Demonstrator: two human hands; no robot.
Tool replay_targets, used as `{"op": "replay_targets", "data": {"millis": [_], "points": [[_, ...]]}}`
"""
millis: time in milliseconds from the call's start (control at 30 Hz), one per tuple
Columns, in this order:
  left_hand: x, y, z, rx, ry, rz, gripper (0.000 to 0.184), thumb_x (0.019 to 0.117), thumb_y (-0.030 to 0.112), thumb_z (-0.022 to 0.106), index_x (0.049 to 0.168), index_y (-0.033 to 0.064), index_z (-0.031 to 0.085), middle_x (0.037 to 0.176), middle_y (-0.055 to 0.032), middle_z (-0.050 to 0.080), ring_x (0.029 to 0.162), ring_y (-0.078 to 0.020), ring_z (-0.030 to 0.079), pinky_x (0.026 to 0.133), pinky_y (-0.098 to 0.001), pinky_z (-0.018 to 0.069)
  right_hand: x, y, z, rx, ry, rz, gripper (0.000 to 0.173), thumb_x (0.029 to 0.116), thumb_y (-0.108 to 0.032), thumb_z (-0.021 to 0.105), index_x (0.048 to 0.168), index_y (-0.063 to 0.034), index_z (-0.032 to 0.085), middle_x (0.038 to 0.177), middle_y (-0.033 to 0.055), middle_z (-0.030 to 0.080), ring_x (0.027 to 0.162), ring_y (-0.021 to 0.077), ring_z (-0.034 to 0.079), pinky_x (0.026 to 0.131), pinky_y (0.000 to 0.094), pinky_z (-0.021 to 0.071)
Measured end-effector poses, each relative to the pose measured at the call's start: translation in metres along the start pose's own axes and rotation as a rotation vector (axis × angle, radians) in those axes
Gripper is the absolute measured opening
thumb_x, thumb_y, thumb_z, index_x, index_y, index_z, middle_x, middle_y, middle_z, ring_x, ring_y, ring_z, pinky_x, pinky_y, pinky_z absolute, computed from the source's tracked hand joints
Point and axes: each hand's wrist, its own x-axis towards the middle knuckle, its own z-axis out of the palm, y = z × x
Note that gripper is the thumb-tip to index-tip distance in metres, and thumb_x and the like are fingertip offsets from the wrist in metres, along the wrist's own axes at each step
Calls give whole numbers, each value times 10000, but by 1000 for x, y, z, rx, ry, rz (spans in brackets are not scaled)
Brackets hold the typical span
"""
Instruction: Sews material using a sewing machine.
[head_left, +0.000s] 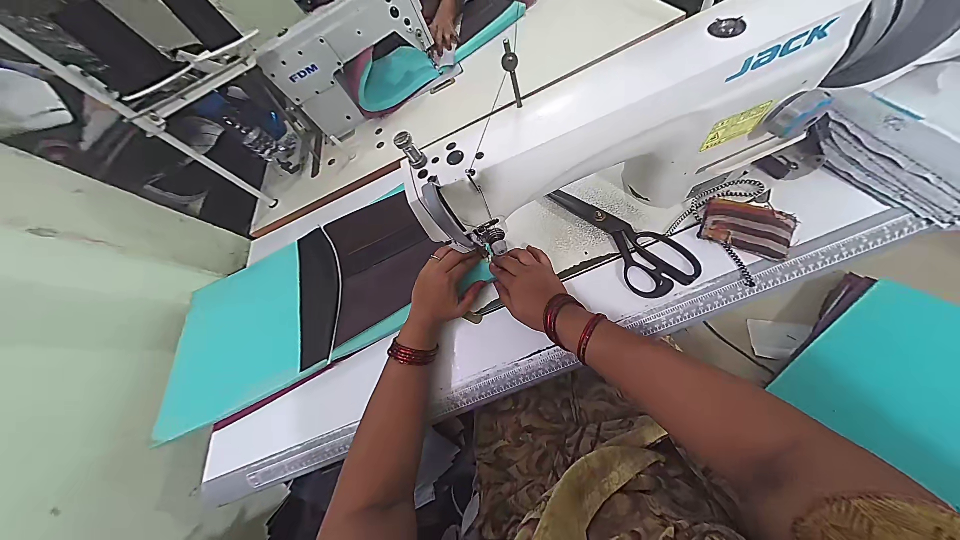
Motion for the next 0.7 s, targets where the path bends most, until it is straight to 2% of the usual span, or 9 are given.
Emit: {"op": "replay_targets", "data": {"millis": [100, 200, 300, 433, 567, 700], "points": [[3, -4, 1, 28, -3, -6, 431, 924, 378, 565, 1094, 44, 778, 1162, -144, 737, 1115, -337, 685, 962, -507, 535, 3, -3, 1, -37, -56, 34, 411, 1083, -217, 433, 1436, -84, 596, 1502, 89, 540, 1446, 315, 429, 1204, 608, 236], [6, -7, 4, 76, 6, -14, 412, 923, 356, 571, 1086, 39, 777, 1148, -154, 738, 1093, -352, 691, 943, -519, 540, 5, -4, -1, -63, -92, 63, 472, 1089, -261, 415, 1512, -71, 501, 1553, 105, 483, 1469, 314, 395, 1220, 592, 207], [6, -1, 7, 140, 10, -81, 354, 914, 295, 608, 1083, 34, 776, 1143, -159, 737, 1095, -377, 689, 892, -539, 555, 5, -5, -2, -63, -95, 86, 514, 1097, -330, 411, 1515, -39, 484, 1581, 113, 454, 1480, 308, 386, 1227, 573, 207], [9, 11, 11, 136, -3, -228, 304, 927, 210, 638, 1096, -10, 763, 1203, -192, 718, 1188, -410, 653, 994, -576, 511, 1, 0, 2, 19, 30, 63, 466, 1084, -307, 462, 1423, -10, 581, 1491, 148, 548, 1420, 342, 460, 1199, 541, 284], [10, 16, 10, 153, -53, -299, 338, 961, 217, 610, 1145, -40, 732, 1281, -220, 678, 1267, -415, 609, 1066, -583, 463, -16, 8, -4, 184, 120, 3, 377, 1067, -224, 505, 1339, -16, 662, 1409, 175, 607, 1370, 365, 504, 1150, 515, 371], [10, 16, 9, 151, -102, -383, 388, 988, 249, 566, 1235, -15, 706, 1391, -213, 624, 1383, -401, 520, 1156, -616, 351, -62, 19, -34, 90, 198, 28, 347, 1043, -214, 543, 1305, -43, 691, 1393, 164, 618, 1350, 364, 526, 1095, 535, 427]]}}
